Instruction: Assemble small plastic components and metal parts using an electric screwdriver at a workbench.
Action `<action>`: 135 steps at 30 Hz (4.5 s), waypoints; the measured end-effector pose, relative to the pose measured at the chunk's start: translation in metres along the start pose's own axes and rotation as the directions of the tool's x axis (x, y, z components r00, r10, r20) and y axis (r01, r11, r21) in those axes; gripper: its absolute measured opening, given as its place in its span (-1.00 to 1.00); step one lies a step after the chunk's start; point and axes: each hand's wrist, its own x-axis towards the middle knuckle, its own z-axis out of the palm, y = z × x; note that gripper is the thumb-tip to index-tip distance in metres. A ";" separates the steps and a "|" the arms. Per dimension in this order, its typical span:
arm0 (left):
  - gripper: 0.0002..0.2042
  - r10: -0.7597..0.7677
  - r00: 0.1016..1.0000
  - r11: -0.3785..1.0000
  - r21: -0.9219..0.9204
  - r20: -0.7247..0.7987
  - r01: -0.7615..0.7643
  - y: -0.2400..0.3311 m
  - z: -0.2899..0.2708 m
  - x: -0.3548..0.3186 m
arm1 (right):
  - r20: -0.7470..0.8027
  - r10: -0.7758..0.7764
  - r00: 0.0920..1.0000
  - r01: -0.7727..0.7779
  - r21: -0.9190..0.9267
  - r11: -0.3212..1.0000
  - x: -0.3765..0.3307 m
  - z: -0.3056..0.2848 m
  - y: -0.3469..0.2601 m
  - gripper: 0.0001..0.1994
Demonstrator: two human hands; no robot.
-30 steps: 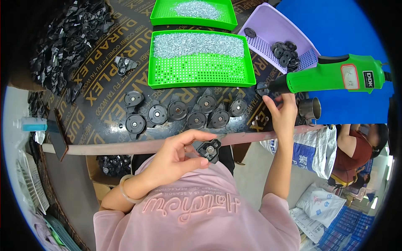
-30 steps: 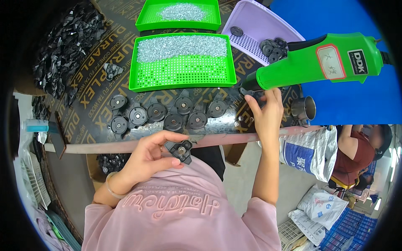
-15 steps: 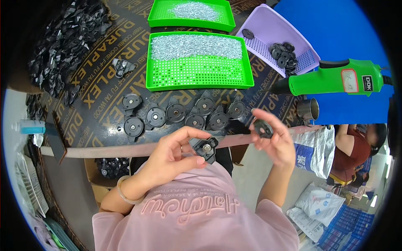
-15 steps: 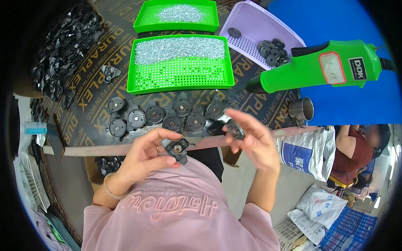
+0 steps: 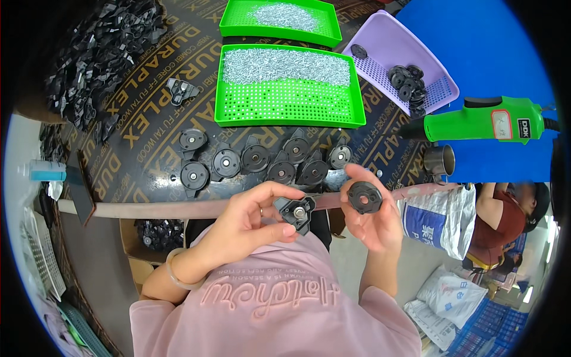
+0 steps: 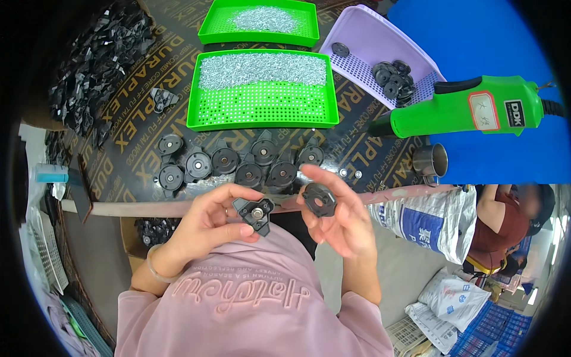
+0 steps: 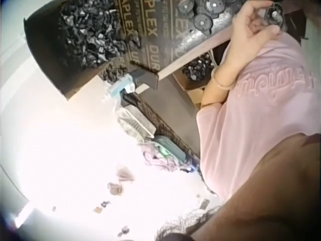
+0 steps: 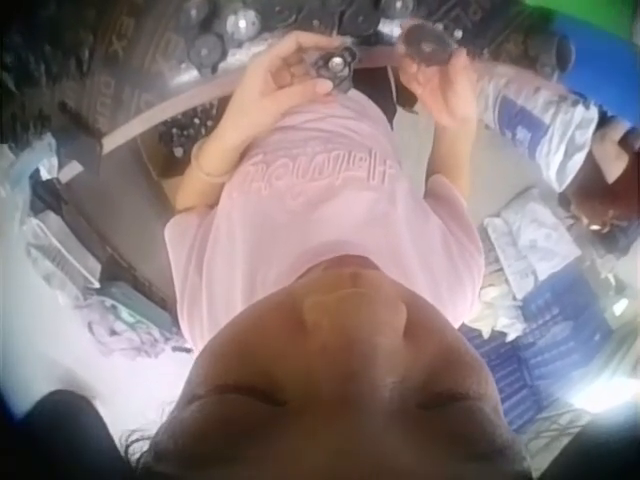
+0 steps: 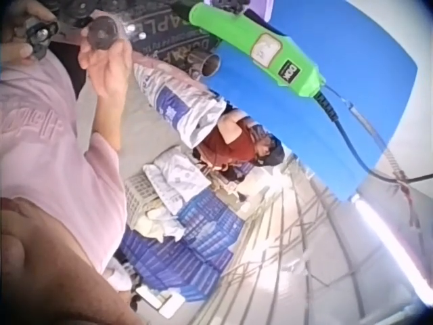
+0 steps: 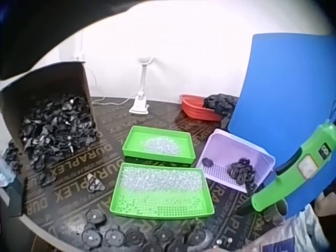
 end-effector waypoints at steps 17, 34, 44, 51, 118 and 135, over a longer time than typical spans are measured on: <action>-0.55 -0.071 0.997 0.994 -0.086 -0.034 0.067 0.005 -0.006 -0.006 | -0.171 -0.336 0.926 0.131 -0.689 0.713 -0.010 0.009 -0.004 -0.78; -0.55 -0.074 0.997 0.996 -0.038 0.033 0.075 0.005 -0.005 -0.004 | -0.164 -0.661 0.733 0.384 -0.702 0.600 -0.023 -0.011 -0.017 -0.80; -0.55 -0.042 0.998 0.998 0.046 0.053 0.039 0.000 0.001 -0.003 | -0.130 -0.160 0.978 -0.014 -0.817 0.576 0.012 0.045 0.007 -0.82; -0.56 0.044 0.994 0.991 0.121 0.098 -0.055 -0.005 -0.001 -0.001 | -0.081 -0.127 0.989 -0.005 -0.862 0.508 0.016 0.044 0.009 -0.90; -0.75 0.013 0.949 0.986 0.160 -0.316 0.040 0.055 -0.040 -0.036 | 0.047 -0.473 0.880 -0.083 -0.964 -0.251 0.008 -0.056 -0.030 -0.82; -0.52 0.066 0.991 0.990 0.128 -0.113 -0.051 -0.002 -0.005 -0.006 | -0.145 -0.392 0.908 -0.076 -0.980 0.186 0.001 0.001 -0.017 -0.88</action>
